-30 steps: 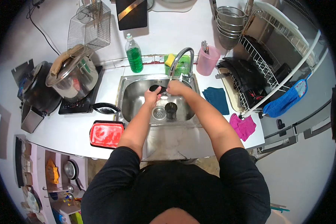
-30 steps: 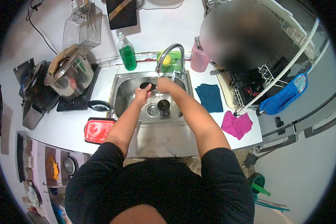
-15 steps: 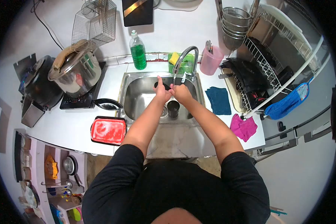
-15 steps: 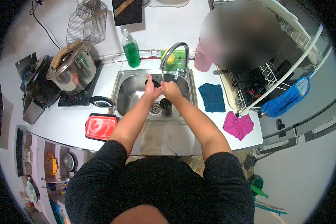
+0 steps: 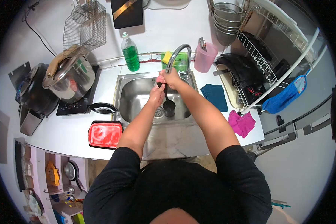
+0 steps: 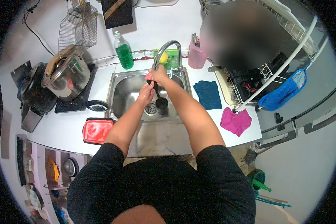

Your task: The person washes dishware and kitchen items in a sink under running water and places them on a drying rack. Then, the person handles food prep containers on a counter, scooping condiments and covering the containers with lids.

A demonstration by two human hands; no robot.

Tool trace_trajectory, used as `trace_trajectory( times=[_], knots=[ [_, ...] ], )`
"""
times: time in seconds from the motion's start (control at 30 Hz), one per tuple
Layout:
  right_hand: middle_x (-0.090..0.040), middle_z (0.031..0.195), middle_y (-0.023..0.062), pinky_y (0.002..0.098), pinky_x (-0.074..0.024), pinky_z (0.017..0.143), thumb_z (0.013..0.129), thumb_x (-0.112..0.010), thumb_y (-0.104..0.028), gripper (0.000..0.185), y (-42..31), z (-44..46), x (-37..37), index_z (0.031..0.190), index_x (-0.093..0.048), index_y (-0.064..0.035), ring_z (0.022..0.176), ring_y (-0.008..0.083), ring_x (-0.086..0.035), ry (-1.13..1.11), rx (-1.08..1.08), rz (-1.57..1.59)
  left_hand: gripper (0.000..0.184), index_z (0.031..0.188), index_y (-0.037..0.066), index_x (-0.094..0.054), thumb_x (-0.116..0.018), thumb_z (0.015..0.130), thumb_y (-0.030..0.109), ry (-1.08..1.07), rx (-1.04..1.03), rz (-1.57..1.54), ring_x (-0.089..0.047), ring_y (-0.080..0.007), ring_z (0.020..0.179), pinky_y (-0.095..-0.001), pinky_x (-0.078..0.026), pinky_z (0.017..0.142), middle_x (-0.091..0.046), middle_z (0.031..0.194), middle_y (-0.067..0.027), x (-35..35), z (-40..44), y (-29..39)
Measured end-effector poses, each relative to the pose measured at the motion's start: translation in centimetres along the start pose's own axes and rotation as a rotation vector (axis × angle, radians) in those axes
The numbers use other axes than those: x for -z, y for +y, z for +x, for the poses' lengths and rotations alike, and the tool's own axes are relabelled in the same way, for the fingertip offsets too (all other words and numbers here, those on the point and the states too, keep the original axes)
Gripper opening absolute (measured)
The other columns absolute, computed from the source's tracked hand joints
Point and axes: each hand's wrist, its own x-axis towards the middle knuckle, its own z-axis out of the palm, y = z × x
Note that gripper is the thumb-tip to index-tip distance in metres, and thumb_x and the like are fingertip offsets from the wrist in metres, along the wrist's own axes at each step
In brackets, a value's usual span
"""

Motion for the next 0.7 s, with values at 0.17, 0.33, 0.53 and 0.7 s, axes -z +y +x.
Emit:
trace_trajectory(
  times=[0.17,0.33,0.53,0.7],
  knots=[
    [-0.050,0.052,0.0074,0.0230,-0.0373,0.037,0.078,-0.062,-0.028,0.032,-1.0,-0.7,-1.7,0.066,-0.054,0.0006,0.035,0.0119,-0.043,0.106,-0.095,-0.443,0.013,0.087,0.013,-0.053,-0.059,0.078,0.005,-0.100,0.015,0.026,-0.055,-0.0093,0.071,-0.0238,-0.042,0.054,-0.058,0.081,0.0016,-1.4,-0.6,0.6],
    [-0.063,0.075,0.0082,0.0276,-0.0464,0.066,0.071,-0.061,-0.028,0.024,3.5,2.1,1.0,0.076,-0.064,-0.0043,0.068,0.0193,-0.059,-0.390,0.005,-0.541,0.022,0.089,0.012,-0.050,-0.056,0.074,-0.001,-0.090,0.102,0.260,-0.056,-0.0133,0.074,-0.0281,-0.044,0.056,-0.057,0.086,-0.0011,-1.9,-0.4,0.4],
    [-0.062,0.077,0.0135,0.0328,-0.0464,0.065,0.076,-0.059,-0.024,0.026,2.7,-1.3,5.5,0.088,-0.061,-0.0016,0.070,0.0244,-0.059,0.178,0.284,-0.970,0.035,0.099,0.007,-0.044,-0.051,0.064,0.009,-0.063,0.128,-0.311,-0.055,-0.0251,0.084,-0.0420,-0.043,0.074,-0.055,0.094,-0.0091,-1.3,0.5,0.8],
    [-0.061,0.076,0.0122,0.0339,-0.0454,0.069,0.078,-0.058,-0.024,0.025,2.4,-6.4,8.2,0.090,-0.058,-0.0017,0.072,0.0244,-0.059,-0.052,0.270,-1.137,0.060,0.106,0.004,-0.046,-0.053,0.075,0.055,-0.092,0.259,-0.446,-0.052,-0.0260,0.091,-0.0385,-0.041,0.084,-0.054,0.097,-0.0114,-5.3,-1.7,1.2]
  ],
)
